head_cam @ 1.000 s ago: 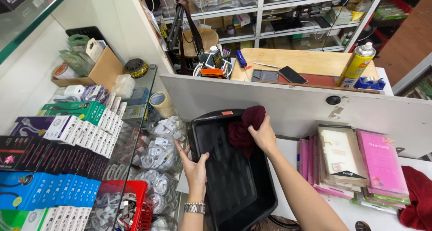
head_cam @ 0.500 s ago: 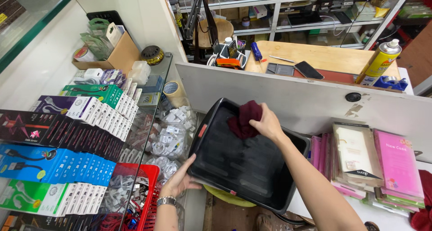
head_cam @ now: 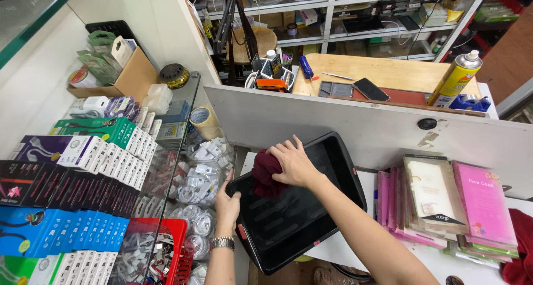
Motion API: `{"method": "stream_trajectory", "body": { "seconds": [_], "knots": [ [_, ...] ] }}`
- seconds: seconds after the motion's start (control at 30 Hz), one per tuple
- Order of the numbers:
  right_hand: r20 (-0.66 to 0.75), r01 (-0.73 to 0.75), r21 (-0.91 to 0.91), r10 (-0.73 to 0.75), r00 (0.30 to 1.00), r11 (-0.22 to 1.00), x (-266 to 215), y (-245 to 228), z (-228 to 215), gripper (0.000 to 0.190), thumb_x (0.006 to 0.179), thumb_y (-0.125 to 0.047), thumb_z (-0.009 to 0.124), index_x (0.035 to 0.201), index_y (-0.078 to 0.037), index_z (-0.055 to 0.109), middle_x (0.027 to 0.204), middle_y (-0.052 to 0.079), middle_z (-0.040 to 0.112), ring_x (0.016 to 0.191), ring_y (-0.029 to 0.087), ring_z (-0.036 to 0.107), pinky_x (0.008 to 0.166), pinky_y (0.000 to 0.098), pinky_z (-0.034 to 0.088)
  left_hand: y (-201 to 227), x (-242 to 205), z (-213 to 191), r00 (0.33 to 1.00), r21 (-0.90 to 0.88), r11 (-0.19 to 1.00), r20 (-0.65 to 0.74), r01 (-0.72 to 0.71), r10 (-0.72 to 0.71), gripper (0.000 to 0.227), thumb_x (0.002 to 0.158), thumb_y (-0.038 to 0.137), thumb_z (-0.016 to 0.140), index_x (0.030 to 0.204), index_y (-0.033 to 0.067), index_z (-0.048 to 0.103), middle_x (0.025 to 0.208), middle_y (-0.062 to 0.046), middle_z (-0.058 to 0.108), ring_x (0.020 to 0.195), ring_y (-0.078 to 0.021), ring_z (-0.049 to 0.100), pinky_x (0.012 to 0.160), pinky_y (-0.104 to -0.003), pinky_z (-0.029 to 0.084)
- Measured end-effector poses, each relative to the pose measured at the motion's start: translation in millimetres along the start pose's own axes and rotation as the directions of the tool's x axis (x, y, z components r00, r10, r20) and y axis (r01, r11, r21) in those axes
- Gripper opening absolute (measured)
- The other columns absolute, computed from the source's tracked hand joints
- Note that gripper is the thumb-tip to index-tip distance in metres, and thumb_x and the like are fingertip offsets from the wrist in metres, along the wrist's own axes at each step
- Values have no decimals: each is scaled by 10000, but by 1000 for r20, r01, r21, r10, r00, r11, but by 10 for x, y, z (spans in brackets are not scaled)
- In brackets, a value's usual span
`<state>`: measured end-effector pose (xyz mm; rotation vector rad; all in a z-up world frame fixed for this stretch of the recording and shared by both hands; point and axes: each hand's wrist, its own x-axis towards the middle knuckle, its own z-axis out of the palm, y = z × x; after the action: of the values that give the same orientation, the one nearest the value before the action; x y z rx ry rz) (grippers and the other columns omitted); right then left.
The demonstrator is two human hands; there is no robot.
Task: The person wipes a black plastic tray with a red cloth, then wipes individual stationery packages one by one with the same cloth. The person stacks the cleaned packages on the counter and writes on one package with a blue marker.
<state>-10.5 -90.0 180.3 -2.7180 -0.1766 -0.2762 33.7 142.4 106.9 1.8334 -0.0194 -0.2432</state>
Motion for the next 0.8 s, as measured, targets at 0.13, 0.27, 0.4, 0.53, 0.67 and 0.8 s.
{"method": "stream_trajectory", "body": {
  "seconds": [0.13,0.27,0.4,0.53,0.67,0.8],
  "knots": [
    [-79,-75,-59,70,994,995,-45,300,-67,634,643,-271,849,1204,-109,602,1123,105,631,1210,348,513,1183,653,156,135,-105,-63,992,-41,992,-40,119,-120,804,803,-126,556,1494,285,545,1375,-95,682,849,-166,643,753,-288,519],
    [-262,-245,5,238,935,970,-266,836,-197,627,648,-165,811,1237,-122,601,1239,144,599,1260,385,493,1147,534,297,153,-141,-171,993,-103,990,-48,102,-107,847,779,-147,528,1506,288,515,1499,-91,585,922,-151,667,804,-289,514],
    [-361,-301,388,444,820,871,-390,1013,-62,602,713,-39,705,1297,-81,561,1268,175,576,1283,387,503,1121,431,406,23,-87,-208,996,-77,996,-79,35,-42,853,783,-126,544,1538,259,452,1589,-126,464,1187,-205,572,943,-313,453],
    [-684,-194,299,352,639,934,-392,664,287,599,718,61,638,1304,-19,546,1459,208,514,1391,428,423,1172,498,346,-197,37,-138,987,-20,992,-102,124,-125,872,779,-32,593,1575,261,393,1566,-161,458,1348,-246,556,1056,-304,424],
    [-621,-286,388,478,621,876,-508,343,583,557,739,32,646,1288,-38,583,1456,158,510,1381,404,431,1177,484,373,-342,93,-91,973,-48,985,-152,168,-173,751,837,78,663,1547,198,451,1505,-191,553,1333,-266,567,1076,-311,420],
    [-365,-535,471,708,605,701,-577,635,782,627,807,-136,704,1393,-9,522,1452,206,458,1317,441,410,1130,498,366,-261,-44,-167,968,-74,981,-164,178,-188,648,867,135,665,1497,172,516,1416,-184,648,1255,-267,650,1053,-324,458]
  ]
}}
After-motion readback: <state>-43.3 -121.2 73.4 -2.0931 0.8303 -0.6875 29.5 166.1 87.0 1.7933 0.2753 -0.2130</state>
